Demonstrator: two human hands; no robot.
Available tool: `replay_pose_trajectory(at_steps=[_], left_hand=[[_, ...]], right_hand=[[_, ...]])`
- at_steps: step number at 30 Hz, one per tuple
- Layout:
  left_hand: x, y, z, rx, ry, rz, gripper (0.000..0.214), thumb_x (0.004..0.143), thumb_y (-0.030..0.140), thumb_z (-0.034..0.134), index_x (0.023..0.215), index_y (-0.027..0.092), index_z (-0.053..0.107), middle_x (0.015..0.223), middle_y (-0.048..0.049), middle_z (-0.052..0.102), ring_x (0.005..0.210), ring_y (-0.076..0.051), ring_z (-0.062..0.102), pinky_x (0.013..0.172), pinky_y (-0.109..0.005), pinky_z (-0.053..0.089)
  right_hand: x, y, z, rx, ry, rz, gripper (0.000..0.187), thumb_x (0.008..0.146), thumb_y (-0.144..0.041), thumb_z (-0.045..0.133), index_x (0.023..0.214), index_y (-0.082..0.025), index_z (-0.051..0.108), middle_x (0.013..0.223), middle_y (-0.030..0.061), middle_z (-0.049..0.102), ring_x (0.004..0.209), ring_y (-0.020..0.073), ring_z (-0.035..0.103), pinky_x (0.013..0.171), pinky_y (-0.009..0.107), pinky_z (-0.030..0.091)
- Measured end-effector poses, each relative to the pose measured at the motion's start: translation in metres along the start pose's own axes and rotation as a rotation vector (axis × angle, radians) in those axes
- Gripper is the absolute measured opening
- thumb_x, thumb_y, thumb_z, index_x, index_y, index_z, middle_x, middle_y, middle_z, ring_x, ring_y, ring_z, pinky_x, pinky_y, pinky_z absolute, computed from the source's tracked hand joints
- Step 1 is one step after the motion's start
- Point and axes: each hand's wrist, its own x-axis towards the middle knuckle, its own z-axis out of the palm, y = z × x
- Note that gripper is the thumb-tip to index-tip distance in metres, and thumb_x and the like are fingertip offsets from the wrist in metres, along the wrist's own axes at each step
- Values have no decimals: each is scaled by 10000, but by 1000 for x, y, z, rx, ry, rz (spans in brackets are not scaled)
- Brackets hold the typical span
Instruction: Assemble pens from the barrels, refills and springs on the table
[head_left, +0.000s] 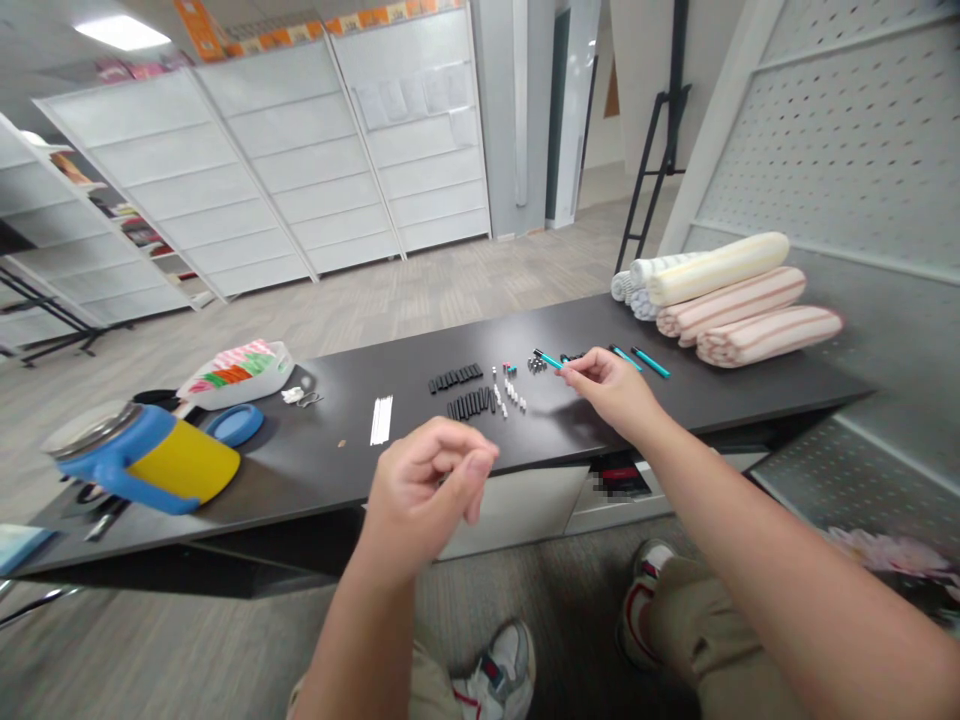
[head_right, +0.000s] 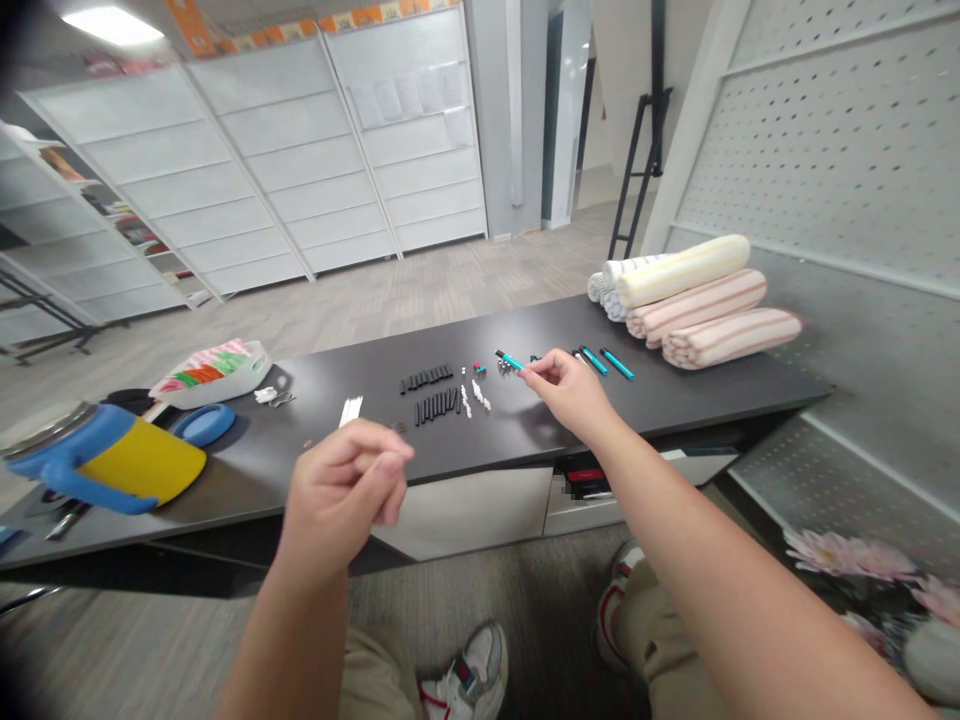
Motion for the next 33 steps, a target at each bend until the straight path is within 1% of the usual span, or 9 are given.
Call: replay_pose_trajectory(at_steps=[4, 7, 12, 16, 20, 23, 25, 28, 33], left_hand=[[31, -42, 11, 131, -92, -128, 320, 1007, 501, 626, 967, 193, 699, 530, 43, 576, 473, -105, 484, 492, -215, 364], [40, -65, 13, 281, -110, -143, 316, 1002, 497, 619, 965, 204, 732, 557, 41, 601, 509, -115, 505, 533, -227, 375], [45, -87, 16, 440, -161, -132, 249, 980, 425, 642, 938, 214, 767, 620, 35, 637, 581, -134, 558, 605, -247, 408], [50, -99, 19, 459, -183, -146, 185, 972, 383, 666, 947, 229, 765, 630, 45, 639, 593, -138, 570, 615, -255, 413], [46, -97, 32, 622, -158, 2, 155, 1011, 345, 639, 1010, 239, 752, 773, 17, 708, 700, -162, 628, 690, -286, 456], [39, -85, 62, 709, -221, 308, 199, 1050, 330, 593, 1148, 217, 723, 1090, -56, 747, 1019, -232, 662, 923, -365, 493], [37, -77, 88, 751, -267, 394, 267, 1052, 340, 596, 1266, 205, 681, 1183, -85, 725, 1055, -255, 644, 933, -398, 502], [39, -70, 119, 815, -250, 348, 357, 1014, 365, 669, 1317, 178, 646, 1212, -110, 700, 1084, -279, 623, 928, -414, 515], [49, -69, 142, 870, -192, 207, 339, 936, 467, 754, 1088, 167, 710, 1062, -95, 690, 1024, -296, 609, 857, -419, 517]], right_hand=[[0, 6, 10, 63, -29, 49, 445, 801, -634, 813, 881, -239, 623, 875, 63, 783, 777, 217, 721, 697, 351, 571], [2, 13, 13, 119, -59, 88, 438, 804, -606, 824, 945, -242, 624, 927, 66, 786, 869, 239, 762, 763, 380, 616], [5, 17, 12, 168, -133, 127, 450, 878, -505, 777, 1237, -258, 667, 1106, 68, 767, 972, 236, 776, 918, 436, 637], [6, 16, 10, 128, -164, 147, 316, 963, -407, 680, 1233, -243, 684, 1129, 74, 770, 1035, 227, 762, 1006, 438, 605], [7, 18, 12, 64, -136, 136, 244, 998, -371, 608, 1198, -245, 667, 1037, 61, 765, 998, 214, 754, 999, 436, 597], [7, 17, 14, 83, -72, 132, 227, 996, -389, 580, 1161, -243, 633, 959, 37, 724, 917, 196, 739, 940, 414, 607], [7, 14, 15, 146, -18, 139, 230, 975, -406, 580, 1133, -241, 608, 906, 10, 679, 865, 179, 717, 878, 378, 610], [7, 6, 15, 263, 47, 166, 203, 912, -381, 584, 1061, -243, 589, 832, -32, 593, 736, 134, 637, 718, 276, 561], [5, -7, 13, 345, 87, 210, 176, 801, -312, 554, 956, -266, 483, 695, -88, 399, 527, 101, 379, 502, 217, 333]])
